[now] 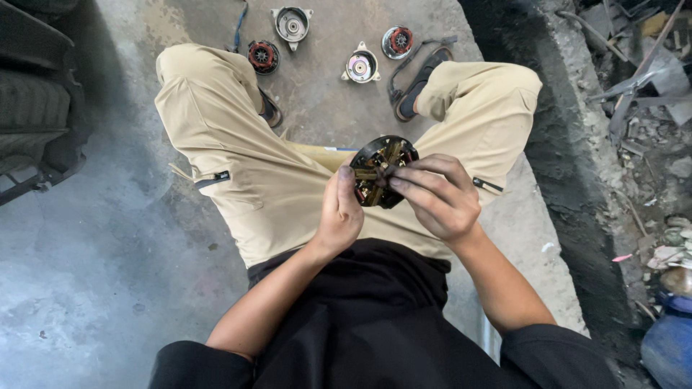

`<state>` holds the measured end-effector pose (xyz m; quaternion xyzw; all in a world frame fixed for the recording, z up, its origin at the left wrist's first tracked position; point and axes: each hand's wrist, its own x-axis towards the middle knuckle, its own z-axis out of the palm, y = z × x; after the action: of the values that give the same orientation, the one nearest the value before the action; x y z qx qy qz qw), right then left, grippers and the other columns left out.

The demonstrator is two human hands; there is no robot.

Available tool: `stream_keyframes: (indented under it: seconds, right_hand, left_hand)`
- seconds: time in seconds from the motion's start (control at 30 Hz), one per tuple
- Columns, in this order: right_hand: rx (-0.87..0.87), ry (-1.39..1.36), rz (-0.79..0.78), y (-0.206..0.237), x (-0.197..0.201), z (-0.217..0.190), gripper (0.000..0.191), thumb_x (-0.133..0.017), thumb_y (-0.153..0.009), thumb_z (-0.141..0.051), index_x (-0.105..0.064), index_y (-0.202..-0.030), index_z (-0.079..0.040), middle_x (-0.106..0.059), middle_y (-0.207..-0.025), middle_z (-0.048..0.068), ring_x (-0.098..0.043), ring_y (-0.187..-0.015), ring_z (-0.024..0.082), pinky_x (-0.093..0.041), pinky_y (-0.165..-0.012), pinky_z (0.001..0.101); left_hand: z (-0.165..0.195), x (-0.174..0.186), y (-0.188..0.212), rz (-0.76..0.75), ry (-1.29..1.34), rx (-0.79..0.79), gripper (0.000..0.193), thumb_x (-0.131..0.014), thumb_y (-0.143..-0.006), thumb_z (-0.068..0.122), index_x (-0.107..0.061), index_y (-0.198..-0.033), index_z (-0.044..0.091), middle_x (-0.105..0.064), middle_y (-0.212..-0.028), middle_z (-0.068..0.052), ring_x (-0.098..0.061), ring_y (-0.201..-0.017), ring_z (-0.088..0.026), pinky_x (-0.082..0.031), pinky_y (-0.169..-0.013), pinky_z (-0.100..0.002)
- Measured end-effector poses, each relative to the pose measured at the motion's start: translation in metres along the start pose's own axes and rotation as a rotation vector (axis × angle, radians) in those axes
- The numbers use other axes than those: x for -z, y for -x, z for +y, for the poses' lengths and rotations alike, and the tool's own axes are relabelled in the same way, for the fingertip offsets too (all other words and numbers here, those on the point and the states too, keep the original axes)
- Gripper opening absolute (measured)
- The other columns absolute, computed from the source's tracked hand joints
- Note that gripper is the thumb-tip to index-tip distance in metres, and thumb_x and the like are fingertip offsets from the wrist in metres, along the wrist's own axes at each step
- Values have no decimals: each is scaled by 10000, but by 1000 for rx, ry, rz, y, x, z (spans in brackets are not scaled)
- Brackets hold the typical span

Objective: The person sits on the floor and uses their hands to manipulate a circular electrical component, likely a starter motor or alternator. They repeatedly adjust internal parts and rotate the component to inspect it from different angles.

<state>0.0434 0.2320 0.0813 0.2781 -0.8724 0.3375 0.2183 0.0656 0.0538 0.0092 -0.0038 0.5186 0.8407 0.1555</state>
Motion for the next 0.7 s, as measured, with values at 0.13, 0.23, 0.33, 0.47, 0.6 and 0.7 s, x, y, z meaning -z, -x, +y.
stream_keyframes:
  seconds: [0.13,0.23,0.33,0.47,0.6,0.7]
  right_hand:
    - [-33,-66,0,3,-1,2,282,-870,-776,-4,-745,-1026,-43,-736,-1016,85,-690,-904,274,-575,-826,403]
    - [-7,-38,-35,3,0,5,282,-855,-770,-26,-763,-1032,-74,-739,-993,52,-686,-880,242,-561,-821,405]
    - [37,-12,-90,-1,1,10,287,-825,-760,-36,-786,-1042,-74,-746,-981,56,-675,-857,230,-559,-805,407]
    - [104,15,-168,-9,-1,11,257,-809,-800,-28,-776,-1055,-37,-738,-1019,86,-681,-920,258,-579,-852,412]
    - [166,86,-255,-16,1,8,306,-782,-752,-38,-773,-1058,-26,-732,-1041,93,-695,-959,269,-587,-889,434]
    - [143,79,-290,-20,2,4,332,-816,-761,-58,-745,-1082,-10,-719,-1058,111,-687,-967,277,-582,-894,444]
  left_hand:
    - [-2,-1,4,28,45,41,516,-258,-1180,336,-535,-1379,-51,-673,-1131,-89,-635,-1016,-151,-537,-961,-299]
    - [-3,0,5,27,21,53,527,-253,-1180,330,-546,-1382,-59,-680,-1157,-97,-638,-1040,-150,-533,-961,-294]
    - [0,2,4,38,-3,58,526,-248,-1176,318,-546,-1380,-64,-682,-1203,-110,-645,-1088,-160,-528,-989,-297]
    - [7,6,1,45,-22,32,494,-262,-1176,293,-535,-1385,-62,-668,-1226,-118,-636,-1120,-168,-519,-1024,-304]
    - [14,11,-1,35,-153,-15,488,-265,-1180,283,-556,-1367,-61,-682,-1208,-114,-644,-1101,-167,-518,-1014,-295]
    - [17,14,0,85,-311,94,506,-276,-1173,279,-605,-1366,-54,-682,-1077,-120,-573,-899,-170,-499,-840,-289]
